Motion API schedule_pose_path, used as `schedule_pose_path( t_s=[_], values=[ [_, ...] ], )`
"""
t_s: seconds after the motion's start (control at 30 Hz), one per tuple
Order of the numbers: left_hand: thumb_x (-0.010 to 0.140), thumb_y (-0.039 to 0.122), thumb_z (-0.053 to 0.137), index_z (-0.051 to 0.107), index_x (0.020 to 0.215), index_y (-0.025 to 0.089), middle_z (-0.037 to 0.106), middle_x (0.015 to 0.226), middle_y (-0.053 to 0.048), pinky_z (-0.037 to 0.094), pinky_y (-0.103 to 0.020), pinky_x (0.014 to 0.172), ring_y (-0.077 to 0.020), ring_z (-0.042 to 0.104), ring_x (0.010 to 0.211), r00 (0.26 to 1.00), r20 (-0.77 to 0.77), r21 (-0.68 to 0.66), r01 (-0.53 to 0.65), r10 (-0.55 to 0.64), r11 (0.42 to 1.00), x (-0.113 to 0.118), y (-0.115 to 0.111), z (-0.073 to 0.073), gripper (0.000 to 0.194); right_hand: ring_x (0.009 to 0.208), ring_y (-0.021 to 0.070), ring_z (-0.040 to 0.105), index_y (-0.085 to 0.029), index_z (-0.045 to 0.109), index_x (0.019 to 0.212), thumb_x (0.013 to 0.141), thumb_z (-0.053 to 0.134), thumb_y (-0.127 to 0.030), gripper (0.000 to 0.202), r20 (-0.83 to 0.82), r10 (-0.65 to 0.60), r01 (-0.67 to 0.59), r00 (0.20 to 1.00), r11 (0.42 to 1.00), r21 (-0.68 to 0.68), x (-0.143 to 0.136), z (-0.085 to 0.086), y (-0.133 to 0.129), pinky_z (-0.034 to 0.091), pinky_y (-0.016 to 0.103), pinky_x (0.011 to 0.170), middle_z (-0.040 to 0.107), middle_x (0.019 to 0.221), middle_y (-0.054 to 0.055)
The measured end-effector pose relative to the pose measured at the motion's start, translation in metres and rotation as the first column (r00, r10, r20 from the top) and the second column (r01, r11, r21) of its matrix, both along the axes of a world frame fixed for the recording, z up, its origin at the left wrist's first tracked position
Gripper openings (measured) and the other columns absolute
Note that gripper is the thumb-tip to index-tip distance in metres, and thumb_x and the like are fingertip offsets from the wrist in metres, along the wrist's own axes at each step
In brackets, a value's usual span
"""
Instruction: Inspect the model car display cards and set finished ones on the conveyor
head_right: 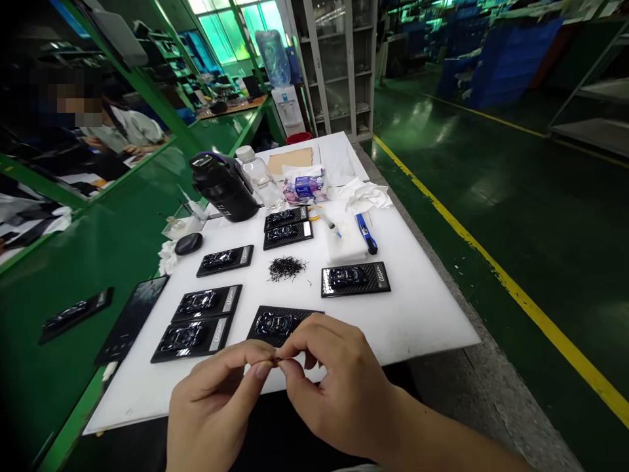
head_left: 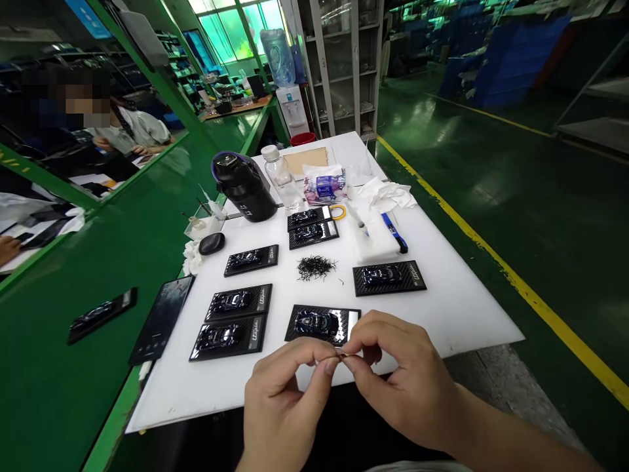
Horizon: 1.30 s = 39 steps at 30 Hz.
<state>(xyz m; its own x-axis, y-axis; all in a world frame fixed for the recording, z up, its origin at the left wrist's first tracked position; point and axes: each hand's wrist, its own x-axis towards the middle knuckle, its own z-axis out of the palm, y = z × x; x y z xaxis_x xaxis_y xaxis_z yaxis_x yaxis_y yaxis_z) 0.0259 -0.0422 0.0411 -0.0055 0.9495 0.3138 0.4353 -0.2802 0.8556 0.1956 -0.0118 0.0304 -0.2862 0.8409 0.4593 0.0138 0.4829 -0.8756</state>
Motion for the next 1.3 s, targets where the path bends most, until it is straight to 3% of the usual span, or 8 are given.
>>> schedule_pose_path(
  t_s=[0.33,0.6,0.73,0.83,1.0,1.07,1.17,1.3],
  values=[
    [0.094,0.012,0.053,0.058,0.095,0.027,0.065,0.086,0.002,0.053,-0.024,0.072,-0.0127,0.064,0.08,0.984,-0.145,0.049,0.111,-0.102,0.993,0.0,-0.005,-0.004,0.015,0.065,0.0107,0.05,-0.018,0.057,0.077,0.08,0.058,-0.007,0.011,0.05,-0.005,0.011,0.999,0.994,-0.106,0.003,0.004,-0.002,0.042,0.023,0.06,0.055,0.073,-0.002],
    [0.103,0.032,0.035,0.046,0.094,0.027,0.055,0.086,-0.003,0.053,-0.028,0.069,-0.016,0.055,0.074,0.979,0.002,-0.347,0.193,-0.205,0.918,0.004,-0.022,-0.009,0.015,0.072,0.0178,0.053,-0.019,0.05,0.079,0.087,0.048,-0.006,0.016,0.236,-0.097,0.011,0.967,0.94,0.341,0.001,-0.01,-0.004,0.045,0.031,0.065,0.056,0.076,0.003],
    [0.102,0.042,0.038,0.052,0.093,0.026,0.057,0.087,-0.006,0.057,-0.03,0.074,-0.0184,0.06,0.08,0.983,0.103,-0.455,0.183,-0.153,0.871,0.004,-0.028,-0.005,0.024,0.064,0.0126,0.051,-0.02,0.052,0.072,0.079,0.053,-0.007,0.014,0.091,0.097,-0.085,0.991,0.988,-0.125,0.0,-0.006,-0.008,0.043,0.024,0.058,0.054,0.07,-0.001],
    [0.101,0.04,0.042,0.053,0.085,0.025,0.054,0.075,-0.002,0.054,-0.026,0.059,-0.0157,0.056,0.066,0.988,0.116,-0.389,0.137,-0.099,0.911,0.006,-0.025,-0.007,0.024,0.06,0.0102,0.046,-0.019,0.056,0.072,0.078,0.058,-0.015,0.008,-0.063,0.232,-0.226,0.971,0.792,-0.567,0.003,-0.003,-0.006,0.038,0.021,0.053,0.052,0.066,-0.003],
    [0.092,0.008,0.054,0.059,0.093,0.024,0.063,0.079,0.0,0.05,-0.023,0.061,-0.0128,0.06,0.071,0.984,-0.165,0.115,0.088,-0.068,0.99,0.003,-0.018,-0.021,0.017,0.053,0.0077,0.04,-0.016,0.059,0.077,0.081,0.061,-0.026,0.011,-0.314,0.335,-0.448,0.888,0.48,-0.754,0.007,-0.011,0.006,0.032,0.02,0.049,0.05,0.062,-0.004],
    [0.087,0.0,0.056,0.061,0.1,0.022,0.067,0.087,-0.002,0.053,-0.026,0.07,-0.0148,0.064,0.081,0.969,-0.249,0.263,0.068,-0.001,0.962,-0.001,-0.014,-0.028,0.026,0.055,0.0095,0.045,-0.016,0.061,0.081,0.085,0.061,-0.029,0.013,-0.234,0.339,-0.396,0.911,0.565,-0.724,0.008,-0.016,0.009,0.039,0.021,0.051,0.054,0.066,-0.002],
    [0.086,0.0,0.06,0.064,0.1,0.02,0.071,0.1,-0.006,0.054,-0.035,0.085,-0.0188,0.065,0.095,0.925,-0.327,0.367,-0.065,0.195,0.928,-0.009,-0.003,-0.038,0.024,0.089,0.0212,0.061,-0.016,0.064,0.1,0.087,0.061,-0.02,0.014,0.191,0.112,-0.058,0.975,0.961,-0.269,0.009,-0.024,0.013,0.055,0.037,0.08,0.065,0.096,0.008],
    [0.088,0.01,0.065,0.068,0.093,0.022,0.07,0.118,-0.007,0.051,-0.045,0.098,-0.0245,0.06,0.111,0.855,-0.441,0.341,-0.122,0.273,0.932,-0.017,0.015,-0.046,0.013,0.123,0.0306,0.051,-0.012,0.056,0.13,0.087,0.058,-0.011,0.043,0.528,-0.092,-0.019,0.844,0.979,0.201,0.01,-0.038,0.017,0.044,0.053,0.108,0.058,0.129,0.017]
  ],
)
